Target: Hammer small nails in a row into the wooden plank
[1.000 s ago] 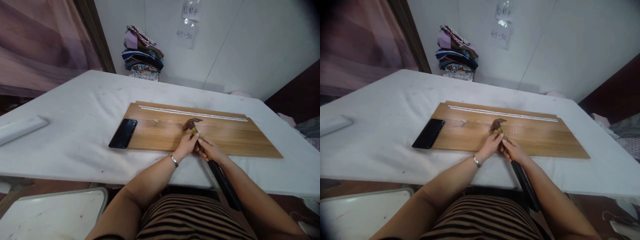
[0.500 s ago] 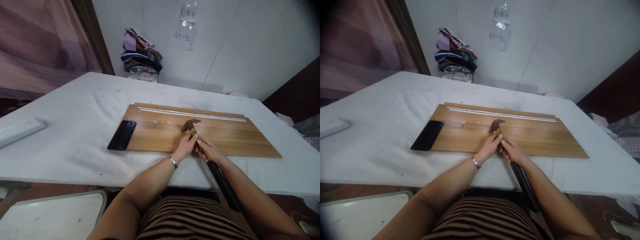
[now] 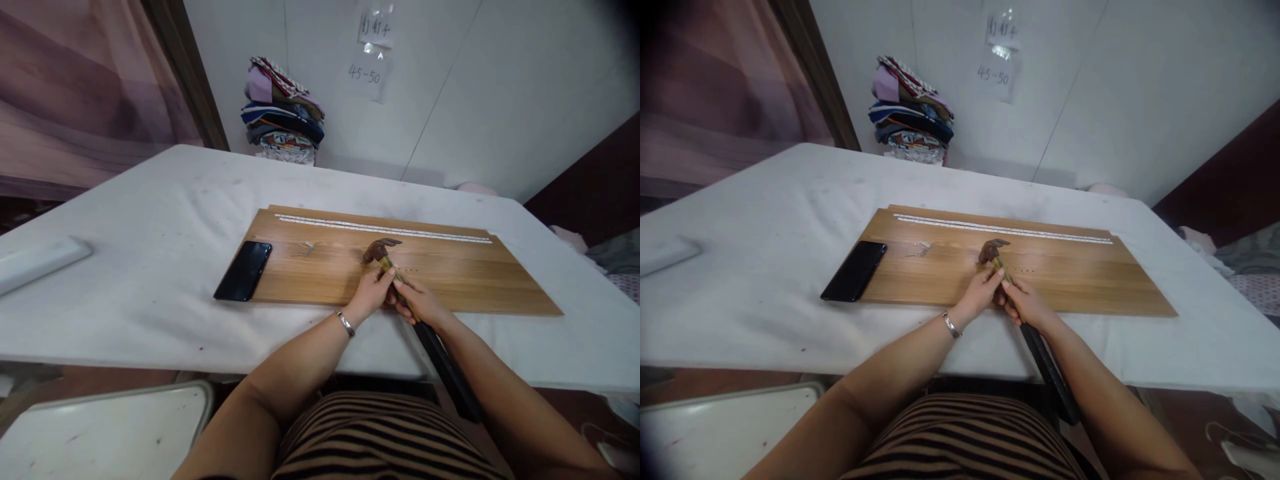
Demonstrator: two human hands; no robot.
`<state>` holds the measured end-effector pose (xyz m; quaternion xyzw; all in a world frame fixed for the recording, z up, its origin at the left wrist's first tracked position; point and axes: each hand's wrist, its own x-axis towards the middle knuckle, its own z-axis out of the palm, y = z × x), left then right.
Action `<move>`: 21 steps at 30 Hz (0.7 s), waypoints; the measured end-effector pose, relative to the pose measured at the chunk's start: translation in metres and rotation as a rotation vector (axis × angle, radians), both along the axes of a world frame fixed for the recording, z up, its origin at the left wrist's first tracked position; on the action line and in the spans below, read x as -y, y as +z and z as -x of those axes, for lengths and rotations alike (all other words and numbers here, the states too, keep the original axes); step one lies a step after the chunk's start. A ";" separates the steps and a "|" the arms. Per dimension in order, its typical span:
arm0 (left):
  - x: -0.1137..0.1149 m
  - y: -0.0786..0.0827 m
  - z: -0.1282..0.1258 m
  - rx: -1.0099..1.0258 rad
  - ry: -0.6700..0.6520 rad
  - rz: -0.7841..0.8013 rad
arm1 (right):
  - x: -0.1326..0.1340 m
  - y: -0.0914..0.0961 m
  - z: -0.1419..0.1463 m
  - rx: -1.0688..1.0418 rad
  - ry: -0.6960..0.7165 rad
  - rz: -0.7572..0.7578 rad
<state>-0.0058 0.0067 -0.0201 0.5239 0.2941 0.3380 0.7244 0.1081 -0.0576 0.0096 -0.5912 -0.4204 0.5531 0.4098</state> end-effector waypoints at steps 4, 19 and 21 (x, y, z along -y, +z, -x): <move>0.000 0.001 0.000 -0.015 -0.001 -0.001 | 0.000 0.000 -0.001 -0.009 -0.006 0.008; 0.000 0.001 0.001 -0.003 -0.002 -0.002 | 0.000 -0.001 0.000 -0.022 -0.004 0.004; 0.000 0.002 0.001 -0.007 -0.005 0.009 | 0.000 -0.002 -0.001 -0.018 -0.001 0.008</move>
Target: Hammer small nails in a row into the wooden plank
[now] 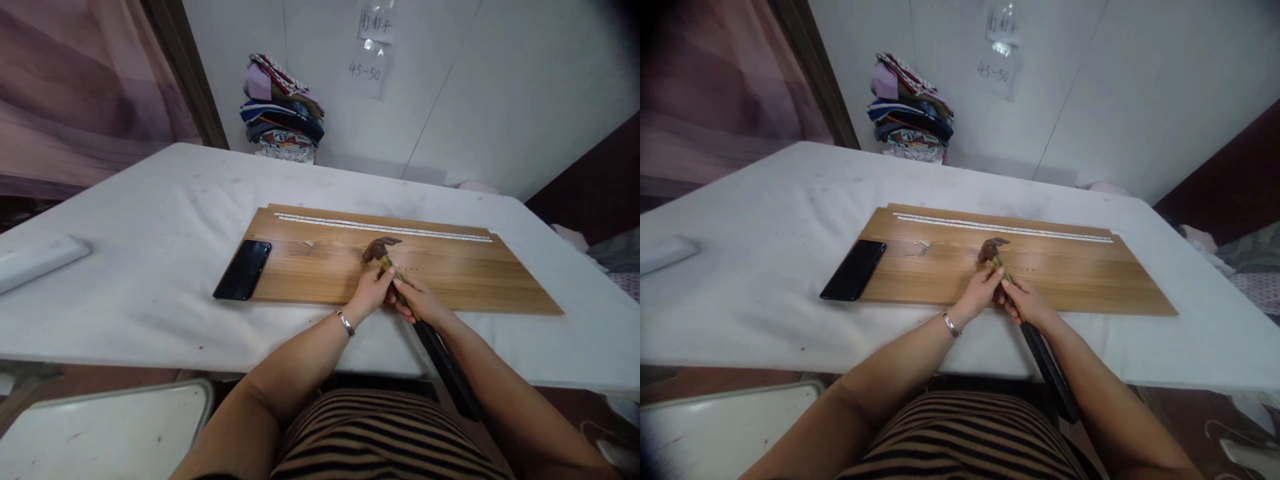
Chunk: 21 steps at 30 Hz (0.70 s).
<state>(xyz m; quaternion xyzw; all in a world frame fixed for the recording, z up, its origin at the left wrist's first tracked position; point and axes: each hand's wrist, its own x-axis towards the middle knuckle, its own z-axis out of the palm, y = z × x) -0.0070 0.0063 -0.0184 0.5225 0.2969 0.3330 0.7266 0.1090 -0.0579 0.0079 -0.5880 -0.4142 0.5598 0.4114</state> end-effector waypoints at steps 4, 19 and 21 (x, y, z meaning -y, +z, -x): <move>0.000 0.000 0.000 -0.005 -0.003 0.010 | 0.000 -0.001 -0.001 0.010 0.012 0.006; 0.000 -0.001 0.000 -0.018 0.001 -0.004 | 0.000 0.000 0.001 0.000 0.014 -0.022; 0.000 -0.001 0.000 -0.031 -0.001 0.010 | 0.000 0.001 0.001 0.004 0.012 -0.018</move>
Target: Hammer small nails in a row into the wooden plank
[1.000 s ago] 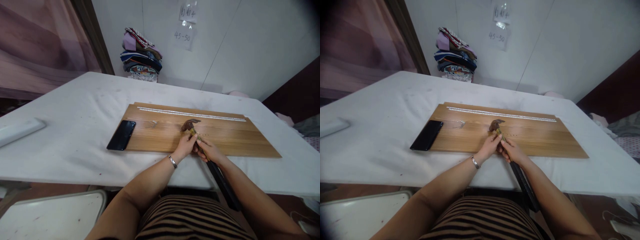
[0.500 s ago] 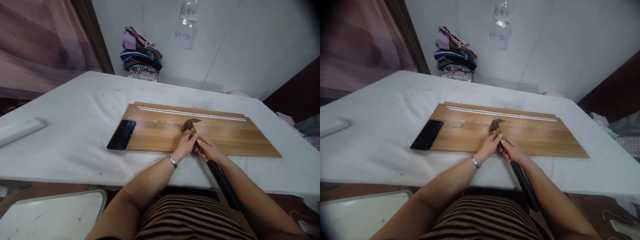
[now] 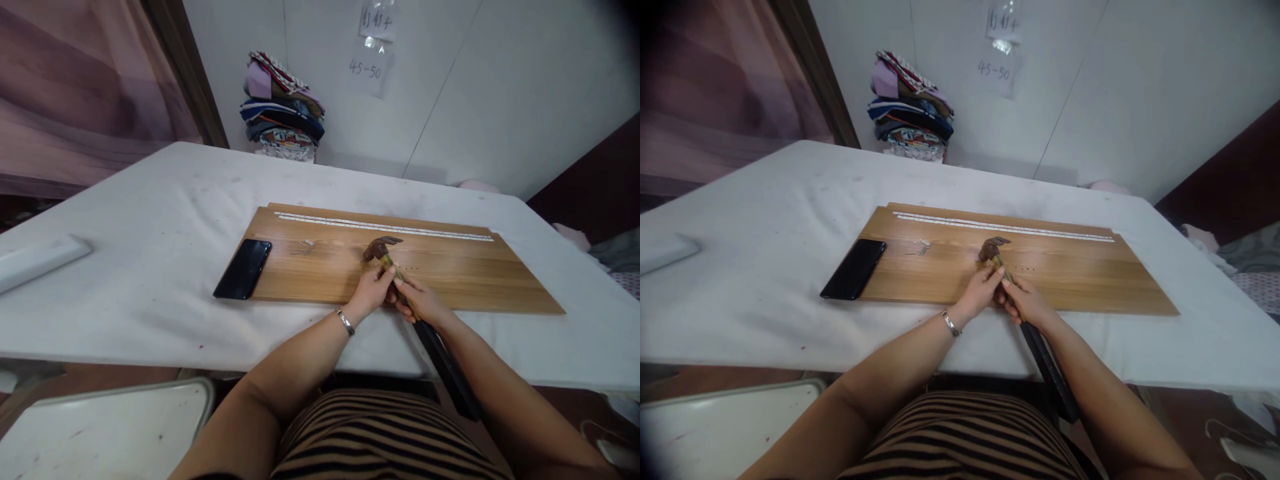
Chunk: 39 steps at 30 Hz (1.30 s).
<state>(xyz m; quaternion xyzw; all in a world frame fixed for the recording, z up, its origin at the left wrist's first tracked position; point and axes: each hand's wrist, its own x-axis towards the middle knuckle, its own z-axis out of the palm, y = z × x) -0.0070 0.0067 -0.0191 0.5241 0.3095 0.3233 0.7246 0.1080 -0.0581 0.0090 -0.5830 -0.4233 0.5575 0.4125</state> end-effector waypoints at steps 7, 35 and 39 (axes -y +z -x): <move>0.000 0.001 0.000 -0.004 0.003 0.003 | -0.001 0.001 0.000 0.004 -0.003 0.009; 0.001 0.002 0.001 0.007 0.007 -0.003 | 0.000 -0.001 0.000 -0.002 -0.018 0.017; 0.001 0.004 0.001 0.004 0.005 0.003 | 0.000 0.001 0.001 0.001 -0.020 0.016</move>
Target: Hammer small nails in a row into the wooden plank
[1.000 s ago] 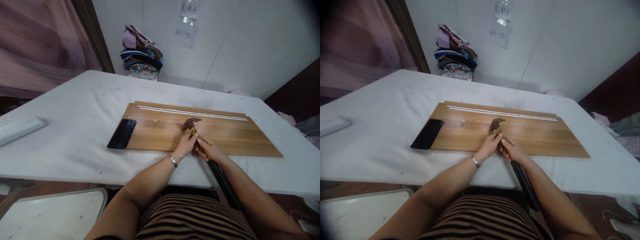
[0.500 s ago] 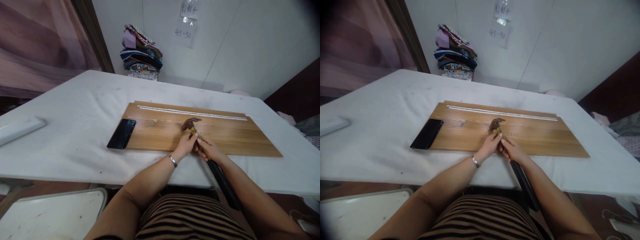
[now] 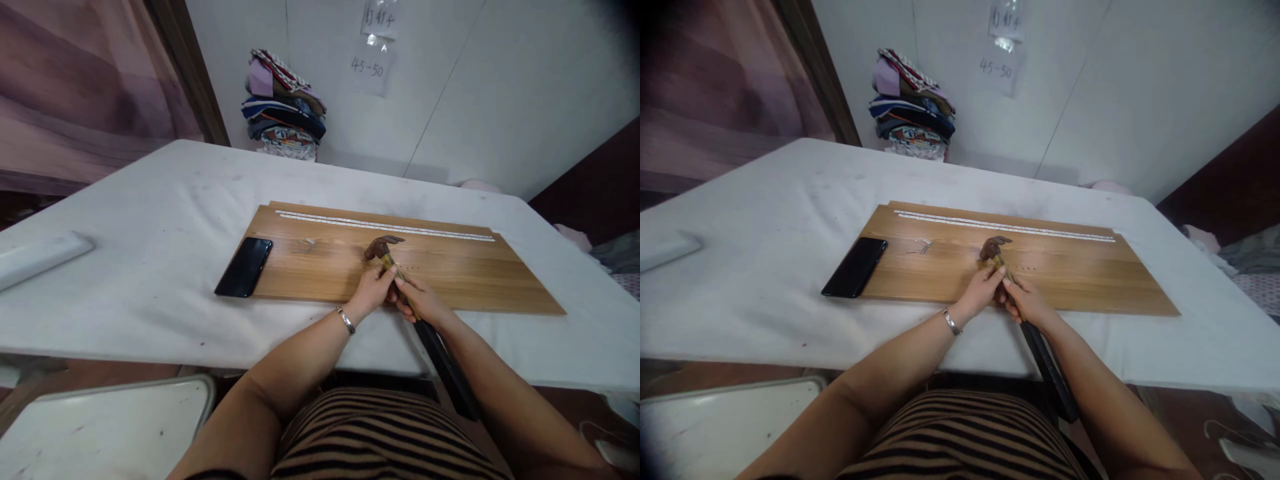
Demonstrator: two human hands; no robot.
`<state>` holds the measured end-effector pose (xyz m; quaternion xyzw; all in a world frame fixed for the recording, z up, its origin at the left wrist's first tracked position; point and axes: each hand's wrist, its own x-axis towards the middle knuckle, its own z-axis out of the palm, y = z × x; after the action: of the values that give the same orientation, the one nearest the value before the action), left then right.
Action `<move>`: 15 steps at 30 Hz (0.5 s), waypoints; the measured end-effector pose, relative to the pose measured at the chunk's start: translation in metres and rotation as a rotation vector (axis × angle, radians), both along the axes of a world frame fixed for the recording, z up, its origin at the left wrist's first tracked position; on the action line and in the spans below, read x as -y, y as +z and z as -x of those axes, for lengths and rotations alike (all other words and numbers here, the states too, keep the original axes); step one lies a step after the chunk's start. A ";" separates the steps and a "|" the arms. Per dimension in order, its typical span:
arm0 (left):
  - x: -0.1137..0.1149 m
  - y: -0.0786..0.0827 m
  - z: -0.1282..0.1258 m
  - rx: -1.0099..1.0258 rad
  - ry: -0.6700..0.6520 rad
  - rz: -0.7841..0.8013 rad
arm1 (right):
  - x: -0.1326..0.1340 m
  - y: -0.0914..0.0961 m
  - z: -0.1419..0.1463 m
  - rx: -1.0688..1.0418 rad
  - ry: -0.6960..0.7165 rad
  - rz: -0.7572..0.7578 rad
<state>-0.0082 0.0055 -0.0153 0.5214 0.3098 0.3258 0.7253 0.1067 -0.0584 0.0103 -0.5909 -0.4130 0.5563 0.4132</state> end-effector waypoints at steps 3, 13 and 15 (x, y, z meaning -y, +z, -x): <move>0.000 0.000 0.000 0.006 0.003 0.005 | -0.001 0.000 0.000 -0.008 0.009 -0.001; -0.001 -0.005 -0.002 0.006 -0.007 -0.008 | 0.000 -0.001 -0.001 0.008 0.011 -0.009; -0.001 -0.005 -0.002 0.010 -0.005 -0.013 | 0.000 -0.001 -0.001 0.006 0.010 -0.024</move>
<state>-0.0061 0.0069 -0.0205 0.5252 0.3028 0.3285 0.7243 0.1079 -0.0585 0.0090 -0.5855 -0.4242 0.5515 0.4161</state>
